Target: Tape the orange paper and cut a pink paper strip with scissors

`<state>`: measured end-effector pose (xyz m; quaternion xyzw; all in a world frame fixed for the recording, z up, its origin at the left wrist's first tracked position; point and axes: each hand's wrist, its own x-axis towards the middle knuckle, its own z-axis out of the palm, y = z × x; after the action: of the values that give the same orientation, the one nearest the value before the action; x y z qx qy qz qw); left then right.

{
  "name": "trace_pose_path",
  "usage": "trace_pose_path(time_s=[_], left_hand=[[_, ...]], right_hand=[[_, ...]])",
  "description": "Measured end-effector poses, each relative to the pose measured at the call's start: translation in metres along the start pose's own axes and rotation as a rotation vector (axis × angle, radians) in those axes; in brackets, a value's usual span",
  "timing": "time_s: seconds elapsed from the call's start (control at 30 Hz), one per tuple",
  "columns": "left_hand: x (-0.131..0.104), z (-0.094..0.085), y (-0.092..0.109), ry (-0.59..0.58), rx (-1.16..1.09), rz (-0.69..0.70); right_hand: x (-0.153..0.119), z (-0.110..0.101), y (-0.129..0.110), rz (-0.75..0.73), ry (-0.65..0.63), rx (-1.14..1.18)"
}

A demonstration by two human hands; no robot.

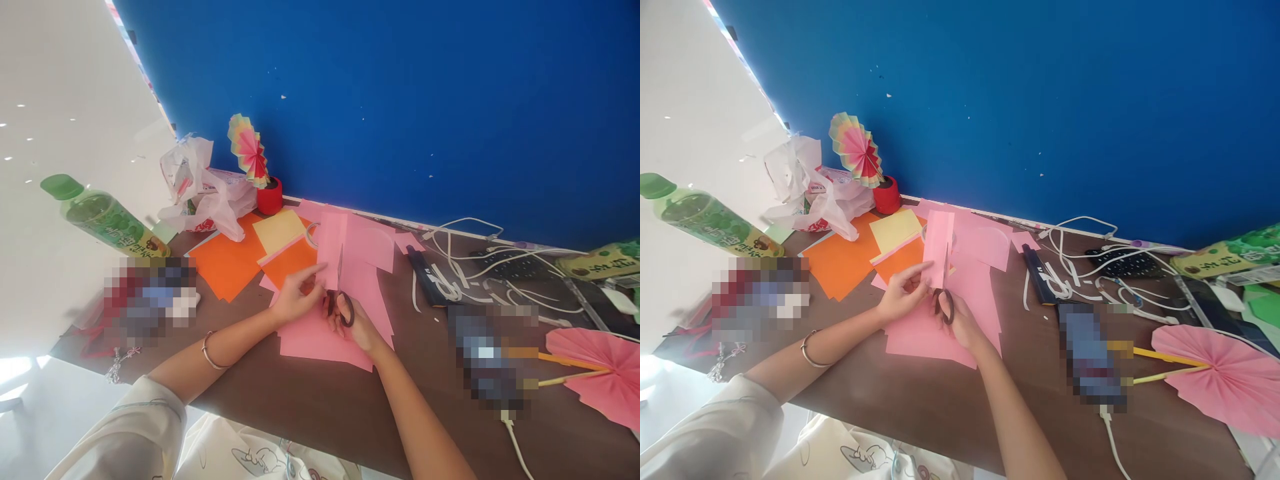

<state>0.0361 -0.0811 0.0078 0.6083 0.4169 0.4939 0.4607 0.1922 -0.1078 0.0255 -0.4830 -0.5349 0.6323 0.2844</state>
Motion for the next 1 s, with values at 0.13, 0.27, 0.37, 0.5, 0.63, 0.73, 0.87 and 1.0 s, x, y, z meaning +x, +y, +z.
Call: trace_pose_path(time_s=[0.13,0.27,0.37,0.5,0.63,0.73,0.87,1.0], left_hand=[[-0.0003,-0.0004,0.0004,-0.004,0.005,-0.001],[-0.0003,-0.0006,-0.0015,-0.005,0.009,0.0],[-0.0001,-0.0002,-0.0021,-0.002,0.012,-0.002],[-0.0001,0.0003,-0.0027,0.002,0.014,-0.009],[-0.0001,0.0002,-0.0036,0.016,0.001,-0.01],[0.0002,0.0002,-0.0037,0.023,-0.015,-0.012],[0.0002,0.0011,-0.0046,0.01,-0.022,-0.012],[-0.0003,0.0009,-0.0055,-0.002,-0.044,-0.014]], right_hand=[[-0.0007,0.0006,-0.0007,0.006,0.014,-0.011],[-0.0011,0.0016,-0.0014,0.003,0.021,-0.019],[-0.0014,0.0014,-0.0011,0.001,0.009,-0.021],[-0.0011,0.0005,0.0009,0.005,0.008,-0.009],[-0.0001,0.0,0.0033,0.018,0.008,-0.004],[0.0002,0.0003,0.0037,0.016,0.008,0.002],[0.0001,0.0007,0.0028,0.016,0.01,0.0],[-0.0007,0.0012,0.0024,0.018,0.016,-0.001]])
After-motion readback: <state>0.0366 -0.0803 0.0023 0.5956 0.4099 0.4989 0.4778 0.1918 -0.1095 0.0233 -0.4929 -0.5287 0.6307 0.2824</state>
